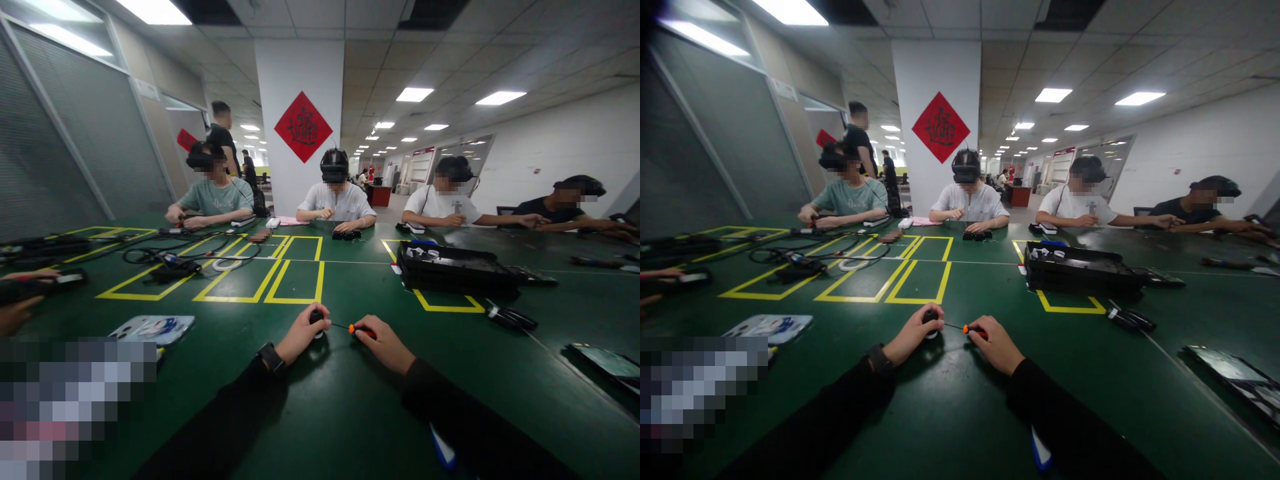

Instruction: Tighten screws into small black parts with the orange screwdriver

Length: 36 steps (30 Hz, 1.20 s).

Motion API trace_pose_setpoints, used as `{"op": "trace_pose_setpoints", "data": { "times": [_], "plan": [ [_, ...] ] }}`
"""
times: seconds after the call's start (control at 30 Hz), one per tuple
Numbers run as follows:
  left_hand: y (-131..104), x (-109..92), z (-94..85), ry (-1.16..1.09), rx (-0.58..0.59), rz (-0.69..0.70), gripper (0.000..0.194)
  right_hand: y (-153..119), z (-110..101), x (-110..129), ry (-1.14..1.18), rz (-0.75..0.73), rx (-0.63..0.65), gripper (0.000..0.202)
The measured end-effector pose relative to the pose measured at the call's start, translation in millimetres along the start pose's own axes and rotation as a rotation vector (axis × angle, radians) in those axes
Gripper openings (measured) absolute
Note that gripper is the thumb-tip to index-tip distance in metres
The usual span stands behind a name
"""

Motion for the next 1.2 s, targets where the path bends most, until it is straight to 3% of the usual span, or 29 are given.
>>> {"op": "trace_pose_setpoints", "data": {
  "times": [1.2],
  "plan": [
    [-2.3, -4.2, 1.2, -0.01, -0.018, -0.012, 0.018, 0.1, 2.0, -0.5, -0.017, 0.029, -0.035, 0.016]
  ]
}}
Point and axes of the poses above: each hand's wrist, its own y-axis towards the middle knuckle, its own z-axis out of the palm, x = y × z, the point moved 2 cm from there along y, towards the middle knuckle, and after that the axes turned 12 degrees about -z, right-handed, at the moved point
